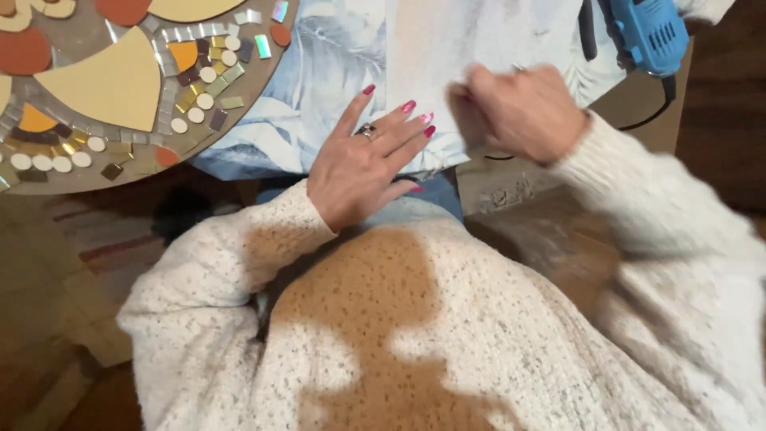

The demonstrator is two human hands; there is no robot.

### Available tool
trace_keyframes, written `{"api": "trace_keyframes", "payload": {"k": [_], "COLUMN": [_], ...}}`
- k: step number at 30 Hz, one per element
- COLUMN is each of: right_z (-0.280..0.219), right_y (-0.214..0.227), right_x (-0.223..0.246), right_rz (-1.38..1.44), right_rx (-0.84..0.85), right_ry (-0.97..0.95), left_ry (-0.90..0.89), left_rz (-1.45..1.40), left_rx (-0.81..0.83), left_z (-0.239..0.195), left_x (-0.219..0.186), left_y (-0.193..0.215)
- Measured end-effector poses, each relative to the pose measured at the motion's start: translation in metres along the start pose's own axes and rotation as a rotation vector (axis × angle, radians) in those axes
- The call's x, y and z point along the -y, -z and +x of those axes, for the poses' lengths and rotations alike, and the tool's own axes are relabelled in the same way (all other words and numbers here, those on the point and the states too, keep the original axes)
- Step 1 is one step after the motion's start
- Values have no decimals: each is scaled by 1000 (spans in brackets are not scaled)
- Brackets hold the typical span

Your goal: Sanding the edges of a small tile piece for a mosaic using a power rotary tool and manual sandpaper.

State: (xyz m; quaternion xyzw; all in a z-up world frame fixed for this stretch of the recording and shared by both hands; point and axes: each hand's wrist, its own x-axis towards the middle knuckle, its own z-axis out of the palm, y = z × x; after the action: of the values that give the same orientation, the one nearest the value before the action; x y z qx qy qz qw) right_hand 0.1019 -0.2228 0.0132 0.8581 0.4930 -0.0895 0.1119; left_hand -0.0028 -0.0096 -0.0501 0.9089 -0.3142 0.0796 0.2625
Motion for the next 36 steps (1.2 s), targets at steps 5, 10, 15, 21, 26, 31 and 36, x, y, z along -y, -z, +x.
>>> {"api": "trace_keyframes", "payload": {"k": [5, 10, 15, 21, 26, 31, 36], "right_z": [-32, 17, 80, 25, -44, -12, 65], "right_y": [32, 27, 27, 2, 11, 25, 27], "right_x": [-15, -17, 9, 4, -18, -23, 10], "right_rz": [-76, 361, 375, 174, -8, 181, 429], "right_rx": [387, 334, -413, -69, 273, 380, -291], "right_ry": [-116, -196, 26, -40, -96, -190, -106], "left_ry": [-18, -19, -15, -23, -49, -53, -50], "left_rz": [-53, -124, -138, -94, -230, -223, -156], "left_rx": [-47, -76, -61, 29, -39, -73, 8], "left_z": [0, 0, -1, 0, -1, -1, -1], "left_x": [1, 3, 2, 4, 8, 8, 6], "left_y": [5, 9, 4, 5, 9, 9, 6]}}
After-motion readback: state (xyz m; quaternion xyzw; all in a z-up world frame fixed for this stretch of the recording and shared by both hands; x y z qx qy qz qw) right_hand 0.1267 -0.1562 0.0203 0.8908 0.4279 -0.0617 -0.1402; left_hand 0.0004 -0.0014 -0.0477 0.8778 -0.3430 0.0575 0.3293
